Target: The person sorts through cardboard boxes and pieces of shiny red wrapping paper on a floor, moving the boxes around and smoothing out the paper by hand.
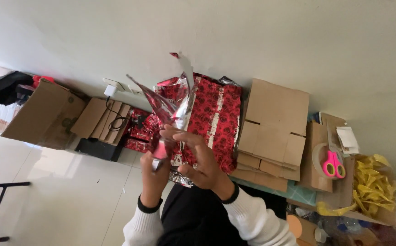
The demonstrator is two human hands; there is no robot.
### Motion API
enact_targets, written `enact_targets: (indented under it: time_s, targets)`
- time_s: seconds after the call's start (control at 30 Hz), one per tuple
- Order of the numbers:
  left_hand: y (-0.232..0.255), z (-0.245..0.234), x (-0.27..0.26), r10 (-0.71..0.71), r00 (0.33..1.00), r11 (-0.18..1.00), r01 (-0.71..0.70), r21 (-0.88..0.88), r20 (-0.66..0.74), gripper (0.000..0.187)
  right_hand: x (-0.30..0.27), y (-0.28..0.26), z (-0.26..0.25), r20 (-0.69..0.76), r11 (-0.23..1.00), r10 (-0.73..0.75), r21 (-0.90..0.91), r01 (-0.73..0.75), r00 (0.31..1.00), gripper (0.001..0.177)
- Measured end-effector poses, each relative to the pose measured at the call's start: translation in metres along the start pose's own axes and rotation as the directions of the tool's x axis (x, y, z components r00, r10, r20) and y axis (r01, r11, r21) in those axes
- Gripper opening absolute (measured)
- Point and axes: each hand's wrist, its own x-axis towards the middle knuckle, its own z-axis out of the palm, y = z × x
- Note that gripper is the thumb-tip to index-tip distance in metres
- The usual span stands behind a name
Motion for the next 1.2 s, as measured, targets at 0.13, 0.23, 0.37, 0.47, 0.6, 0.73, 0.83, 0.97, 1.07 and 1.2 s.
enact_targets:
  time_s: [0.13, 0.23, 0.37, 0.47, 0.6, 0.73, 0.83, 0.97, 1.07, 1.2]
  targets:
    - [0.073, -0.028, 0.050, -0.285, 0.955, 0.946, 0.267, -0.181, -0.080, 0.035, -0.016, 0.004, -0.011, -0.053, 0.964, -0.084, -0.256, 0.068, 0.995, 0.047]
    - [0.059, -0.042, 0.051, -0.696, 0.696, 0.718, 0.674, -0.173, -0.176, 0.058, -0.025, 0.013, -0.011, -0.051, 0.823, 0.205, -0.531, -0.200, 0.977, 0.062]
    - [-0.011, -0.043, 0.032, -0.696, 0.674, 0.718, 0.650, -0.251, -0.246, 0.057, -0.050, 0.044, -0.013, -0.016, 0.457, 0.709, -0.751, -0.476, 0.705, 0.101]
    - [0.021, -0.045, 0.045, -0.738, 0.622, 0.674, 0.669, -0.314, -0.260, 0.072, -0.080, 0.078, -0.015, -0.011, 0.362, 0.721, -0.847, -0.390, 0.692, 0.087]
    - [0.090, -0.045, 0.067, -0.777, 0.585, 0.630, 0.717, -0.299, -0.234, 0.084, -0.117, 0.124, -0.021, -0.075, 0.383, 0.505, -0.874, -0.301, 0.860, 0.047]
    - [0.078, -0.047, 0.064, -0.687, 0.697, 0.724, 0.634, -0.273, -0.203, 0.069, -0.078, 0.072, -0.025, -0.181, 0.566, 0.565, -0.625, -0.537, 0.805, 0.040]
    - [0.113, -0.055, 0.080, -0.620, 0.751, 0.784, 0.588, -0.198, -0.226, 0.044, -0.053, 0.029, -0.030, -0.389, 0.530, 0.597, -0.466, -0.709, 0.702, 0.038]
    - [0.080, -0.044, 0.069, -0.569, 0.818, 0.822, 0.570, -0.023, -0.079, 0.048, -0.029, -0.001, -0.064, -0.601, 0.678, 0.550, -0.086, -0.730, 0.580, 0.024]
    - [0.042, -0.022, 0.046, -0.357, 0.931, 0.934, 0.356, -0.030, -0.082, 0.031, -0.039, -0.001, -0.129, -0.808, 0.581, 0.470, -0.019, -0.813, 0.355, 0.027]
    - [0.111, -0.030, 0.061, -0.062, 0.958, 0.986, 0.102, -0.132, 0.279, 0.065, -0.051, -0.003, -0.166, -0.886, 0.416, 0.384, -0.085, -0.906, 0.259, 0.045]
